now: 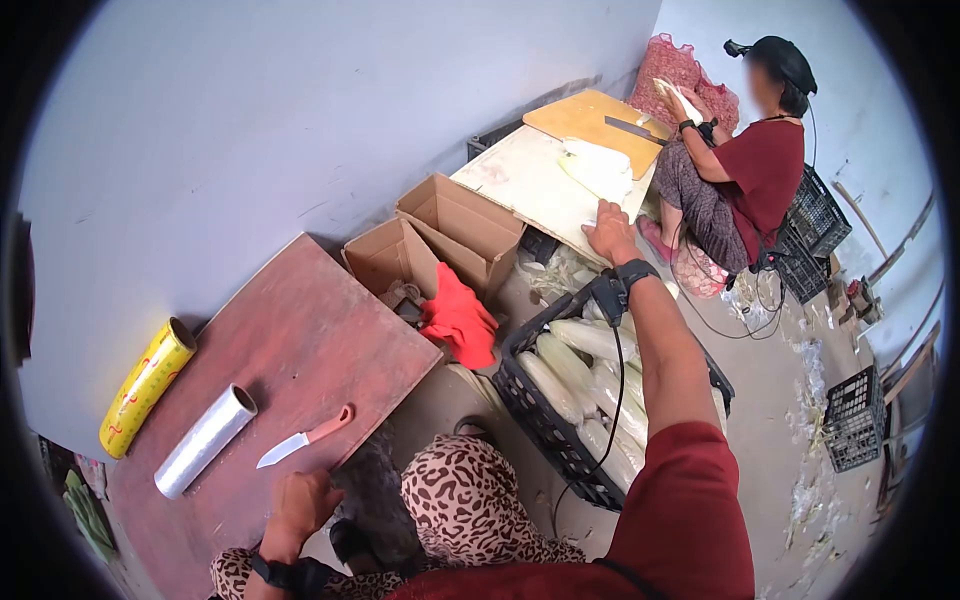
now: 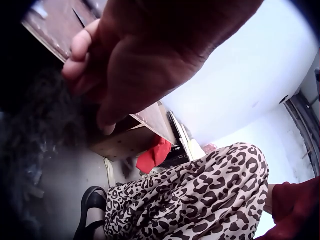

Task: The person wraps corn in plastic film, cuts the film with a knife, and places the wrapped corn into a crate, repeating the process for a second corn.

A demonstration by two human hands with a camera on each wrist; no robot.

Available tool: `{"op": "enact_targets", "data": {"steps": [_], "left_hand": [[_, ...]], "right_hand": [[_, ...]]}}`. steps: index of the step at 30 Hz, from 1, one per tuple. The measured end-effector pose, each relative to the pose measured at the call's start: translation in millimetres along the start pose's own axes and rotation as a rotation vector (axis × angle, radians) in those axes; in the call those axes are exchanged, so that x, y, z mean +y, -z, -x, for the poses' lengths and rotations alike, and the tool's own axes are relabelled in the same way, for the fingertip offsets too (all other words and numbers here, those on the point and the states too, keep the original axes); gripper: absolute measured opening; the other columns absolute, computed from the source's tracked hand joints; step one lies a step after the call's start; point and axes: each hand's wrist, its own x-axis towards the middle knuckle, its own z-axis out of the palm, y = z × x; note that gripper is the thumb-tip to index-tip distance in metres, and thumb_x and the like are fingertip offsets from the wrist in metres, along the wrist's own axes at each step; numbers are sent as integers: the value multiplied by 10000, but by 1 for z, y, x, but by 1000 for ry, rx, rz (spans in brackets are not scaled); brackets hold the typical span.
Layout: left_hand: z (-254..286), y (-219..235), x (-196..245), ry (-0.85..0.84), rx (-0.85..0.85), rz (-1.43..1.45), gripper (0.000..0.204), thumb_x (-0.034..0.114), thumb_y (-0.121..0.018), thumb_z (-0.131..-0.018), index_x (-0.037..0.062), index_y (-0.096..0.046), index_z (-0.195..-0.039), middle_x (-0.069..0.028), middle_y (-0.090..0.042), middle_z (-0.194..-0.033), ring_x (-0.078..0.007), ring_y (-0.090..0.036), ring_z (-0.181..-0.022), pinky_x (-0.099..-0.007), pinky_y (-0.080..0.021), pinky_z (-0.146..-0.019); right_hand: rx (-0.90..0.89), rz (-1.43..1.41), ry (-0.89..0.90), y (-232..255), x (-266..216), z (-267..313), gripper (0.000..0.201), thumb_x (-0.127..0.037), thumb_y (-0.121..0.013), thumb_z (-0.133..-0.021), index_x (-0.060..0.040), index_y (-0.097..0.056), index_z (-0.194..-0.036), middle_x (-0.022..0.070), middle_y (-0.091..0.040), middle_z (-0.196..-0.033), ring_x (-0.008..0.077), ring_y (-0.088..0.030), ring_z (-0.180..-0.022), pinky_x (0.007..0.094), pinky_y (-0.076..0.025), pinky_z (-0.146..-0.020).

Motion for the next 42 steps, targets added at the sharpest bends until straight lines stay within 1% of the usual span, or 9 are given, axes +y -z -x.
{"op": "enact_targets", "data": {"steps": [8,16,20,22,24,29,33,35,42], "left_hand": [[-10,-20,-10,-13,139,32,279,289,-778,-724,65,-625,-659,-177,-623,-636,-386,-618,-622,-471,-472,-581],[-13,-11,-5,-49,126,26,300,247,-775,-707,79,-551,-599,-140,-577,-569,-376,-582,-558,-465,-452,-532],[-13,-12,-9,-66,153,92,287,248,-770,-709,83,-558,-610,-130,-574,-571,-369,-580,-554,-450,-447,-515],[-10,-6,-8,-35,51,26,200,283,-679,-811,107,-616,-742,-115,-637,-656,-332,-636,-583,-435,-501,-518],[-9,-12,-10,-41,70,44,192,283,-640,-847,105,-612,-782,-119,-631,-646,-333,-633,-572,-439,-493,-501],[-7,-10,-10,18,-11,48,203,291,-588,-883,98,-611,-822,-128,-638,-648,-334,-645,-606,-454,-504,-536],[-7,-14,-13,0,35,58,229,306,-623,-865,96,-611,-774,-124,-628,-622,-339,-641,-608,-451,-501,-531],[-6,-14,-13,-18,49,66,219,300,-616,-868,96,-617,-786,-128,-634,-632,-342,-642,-612,-455,-504,-540],[-3,-18,-19,-62,71,92,197,281,-611,-864,86,-627,-852,-153,-646,-674,-368,-647,-665,-471,-511,-588]], "right_hand": [[54,-6,-141,-46,41,-98,795,-402,-643,-845,-90,-281,-1479,131,-310,-1512,336,-323,-1381,556,-326,-1063],[-38,22,-317,-49,32,-121,981,-515,-701,-752,-105,-234,-1511,167,-344,-1489,391,-335,-1361,534,-341,-1062],[-64,154,-409,-31,20,-124,852,-516,-726,-733,-149,-397,-1427,171,-387,-1447,414,-385,-1319,544,-398,-1014],[24,191,-390,-44,22,-123,871,-501,-754,-706,-141,-401,-1417,174,-408,-1430,420,-437,-1277,580,-412,-988],[207,-37,-34,-120,111,-186,766,-358,-798,-684,49,-427,-1217,302,-571,-1179,450,-560,-1116,493,-469,-928],[124,-22,-88,-135,123,-215,521,-369,-752,-747,78,-575,-947,255,-674,-946,385,-659,-935,406,-536,-772],[-404,-1144,-374,-94,89,-181,385,-402,-702,-858,-52,-659,-1012,68,-669,-855,131,-637,-740,224,-511,-551],[-367,-1686,-340,-71,38,-130,279,-307,-686,-896,-88,-639,-1063,63,-659,-887,153,-642,-742,248,-534,-572],[-789,-1729,37,10,-118,57,318,-268,-598,-954,-27,-547,-1153,111,-650,-937,235,-658,-778,315,-559,-622]]}}
